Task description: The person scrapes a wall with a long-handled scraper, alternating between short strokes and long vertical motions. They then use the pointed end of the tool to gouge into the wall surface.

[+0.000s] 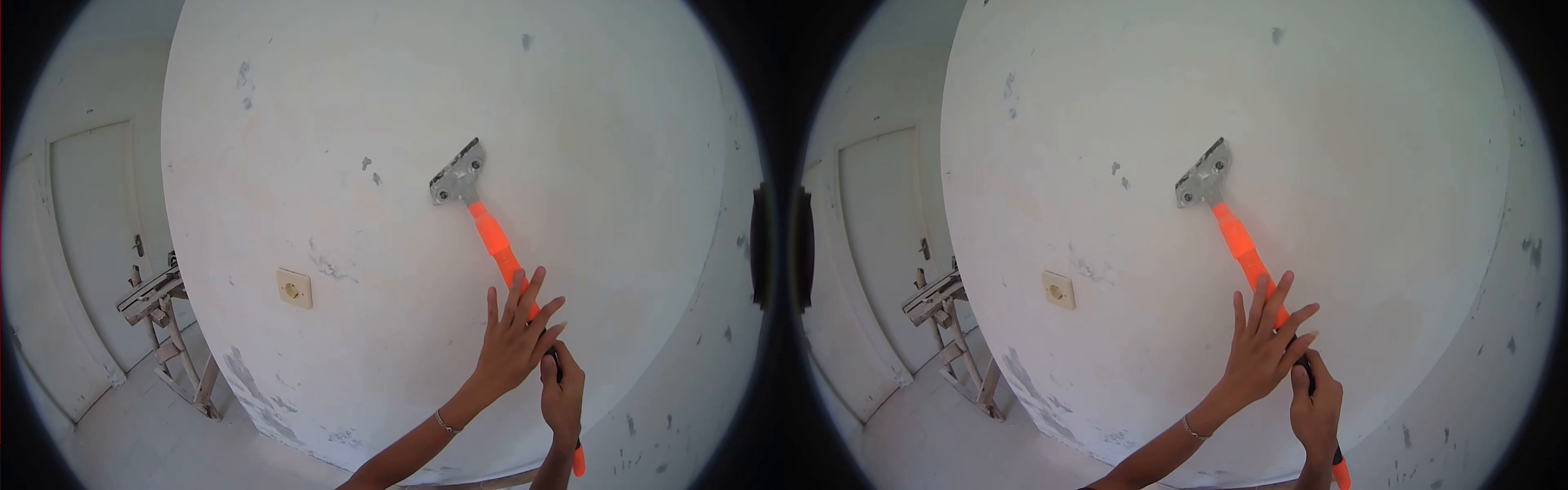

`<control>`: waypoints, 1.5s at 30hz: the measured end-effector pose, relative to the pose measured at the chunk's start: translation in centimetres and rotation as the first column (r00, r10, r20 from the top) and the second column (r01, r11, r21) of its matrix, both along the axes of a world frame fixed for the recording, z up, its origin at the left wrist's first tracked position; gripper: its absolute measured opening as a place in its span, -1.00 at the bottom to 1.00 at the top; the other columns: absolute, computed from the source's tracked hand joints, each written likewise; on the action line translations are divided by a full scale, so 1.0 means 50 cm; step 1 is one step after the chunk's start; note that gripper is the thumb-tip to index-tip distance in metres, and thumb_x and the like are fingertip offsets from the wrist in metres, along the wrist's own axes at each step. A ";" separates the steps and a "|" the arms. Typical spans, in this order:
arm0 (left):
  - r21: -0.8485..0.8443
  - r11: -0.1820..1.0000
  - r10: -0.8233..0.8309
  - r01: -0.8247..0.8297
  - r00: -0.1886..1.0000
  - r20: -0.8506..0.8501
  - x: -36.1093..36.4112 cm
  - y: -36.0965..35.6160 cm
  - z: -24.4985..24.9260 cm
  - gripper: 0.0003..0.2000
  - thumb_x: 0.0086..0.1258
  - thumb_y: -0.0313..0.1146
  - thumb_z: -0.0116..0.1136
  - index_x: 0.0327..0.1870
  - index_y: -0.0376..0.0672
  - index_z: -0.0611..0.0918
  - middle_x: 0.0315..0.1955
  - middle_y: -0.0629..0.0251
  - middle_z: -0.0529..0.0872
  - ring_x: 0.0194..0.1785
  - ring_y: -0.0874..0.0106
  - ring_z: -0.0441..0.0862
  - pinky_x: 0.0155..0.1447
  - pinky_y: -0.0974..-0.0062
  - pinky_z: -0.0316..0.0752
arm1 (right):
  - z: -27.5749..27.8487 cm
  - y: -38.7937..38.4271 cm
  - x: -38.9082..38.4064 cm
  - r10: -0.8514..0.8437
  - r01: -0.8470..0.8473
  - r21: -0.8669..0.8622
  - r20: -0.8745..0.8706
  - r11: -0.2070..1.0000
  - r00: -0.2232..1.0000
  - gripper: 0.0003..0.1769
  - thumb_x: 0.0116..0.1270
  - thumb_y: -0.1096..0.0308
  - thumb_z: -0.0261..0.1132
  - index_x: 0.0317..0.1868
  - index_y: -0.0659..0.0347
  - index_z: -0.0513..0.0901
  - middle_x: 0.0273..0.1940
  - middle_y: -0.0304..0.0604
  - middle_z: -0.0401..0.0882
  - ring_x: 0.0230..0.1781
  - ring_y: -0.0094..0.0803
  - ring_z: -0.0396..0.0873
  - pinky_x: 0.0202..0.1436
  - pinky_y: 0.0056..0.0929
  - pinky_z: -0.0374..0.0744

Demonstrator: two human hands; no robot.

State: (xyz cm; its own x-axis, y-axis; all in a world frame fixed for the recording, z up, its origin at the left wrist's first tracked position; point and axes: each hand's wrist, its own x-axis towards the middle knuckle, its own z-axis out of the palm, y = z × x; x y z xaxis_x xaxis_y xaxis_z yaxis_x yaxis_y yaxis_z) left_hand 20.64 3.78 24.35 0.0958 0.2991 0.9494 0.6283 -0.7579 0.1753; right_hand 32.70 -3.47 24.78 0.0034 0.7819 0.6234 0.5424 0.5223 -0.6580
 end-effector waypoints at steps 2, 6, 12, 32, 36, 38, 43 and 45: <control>0.015 0.999 0.040 -0.040 0.999 -0.017 -0.017 0.007 0.020 -0.63 0.56 -0.02 0.02 0.26 0.07 0.59 0.59 0.17 0.06 0.66 0.04 -0.20 0.52 -0.37 -0.33 | 0.029 -0.008 -0.014 -0.052 0.055 -0.057 0.041 0.997 0.998 -0.61 0.54 0.19 0.07 0.12 0.35 0.56 -0.55 -0.07 0.47 -0.58 -0.39 0.36 -0.42 -0.37 0.36; 0.027 0.995 -0.099 0.099 0.995 0.011 -0.002 -0.014 0.009 -0.67 0.55 -0.06 0.04 0.20 0.05 0.61 0.59 0.17 0.06 0.66 0.00 -0.21 0.51 -0.37 -0.34 | 0.021 -0.027 0.006 -0.050 0.050 -0.002 0.036 0.999 0.998 -0.64 0.55 0.20 0.06 0.08 0.34 0.56 -0.55 -0.04 0.47 -0.60 -0.32 0.37 -0.43 -0.33 0.36; 0.004 0.999 -0.042 0.042 0.996 0.078 -0.025 -0.002 0.027 -0.70 0.54 -0.10 0.06 0.16 0.04 0.62 0.59 0.17 0.05 0.65 -0.04 -0.22 0.53 -0.35 -0.35 | 0.043 -0.027 -0.033 -0.051 0.053 -0.030 0.077 0.998 0.996 -0.67 0.56 0.24 0.07 0.11 0.30 0.55 -0.56 -0.02 0.48 -0.64 -0.22 0.34 -0.45 -0.31 0.36; -0.013 1.000 -0.002 0.004 0.988 0.156 -0.132 -0.010 0.059 -0.71 0.56 -0.12 0.04 0.13 0.02 0.66 0.59 0.12 0.04 0.65 -0.08 -0.27 0.57 -0.24 -0.28 | 0.054 -0.019 -0.135 -0.013 0.021 -0.069 0.117 0.997 0.993 -0.68 0.60 0.18 0.01 0.14 0.18 0.53 -0.55 -0.01 0.54 -0.58 -0.01 0.52 -0.39 -0.14 0.45; -0.058 0.997 -0.039 0.042 0.998 0.042 -0.124 -0.018 0.007 -0.72 0.52 -0.15 0.11 0.15 0.03 0.65 0.60 0.12 0.01 0.64 -0.16 -0.30 0.57 -0.15 -0.05 | 0.008 0.003 -0.109 0.011 0.001 -0.092 0.133 0.996 0.991 -0.68 0.59 0.17 0.04 0.13 0.19 0.54 -0.56 0.00 0.54 -0.57 0.02 0.54 -0.38 -0.14 0.46; -0.059 0.997 -0.037 0.043 0.995 0.094 -0.132 -0.007 0.015 -0.71 0.51 -0.15 0.13 0.16 0.03 0.65 0.60 0.13 0.01 0.63 -0.21 -0.30 0.56 -0.17 -0.03 | 0.009 -0.001 -0.112 -0.001 0.019 -0.138 0.127 0.990 0.992 -0.68 0.59 0.17 0.04 0.12 0.19 0.54 -0.56 0.00 0.54 -0.56 0.02 0.55 -0.38 -0.14 0.46; -0.034 0.997 -0.057 0.063 0.984 0.167 -0.137 0.001 0.043 -0.76 0.50 -0.23 0.15 0.10 -0.01 0.68 0.58 0.08 0.01 0.63 -0.21 -0.34 0.56 -0.15 -0.04 | 0.034 0.012 -0.124 0.115 -0.113 -0.104 0.007 0.988 0.993 -0.65 0.54 0.27 0.08 0.21 0.24 0.52 -0.50 -0.08 0.50 -0.54 -0.33 0.43 -0.33 -0.36 0.44; -0.068 0.995 -0.061 0.069 0.992 0.112 -0.109 -0.013 0.008 -0.75 0.49 -0.22 0.16 0.10 0.00 0.68 0.58 0.08 0.01 0.63 -0.21 -0.34 0.56 -0.16 -0.04 | -0.019 0.008 -0.088 0.158 -0.163 -0.099 -0.060 0.982 0.986 -0.64 0.52 0.29 0.11 0.22 0.25 0.51 -0.48 -0.12 0.50 -0.51 -0.39 0.42 -0.32 -0.39 0.44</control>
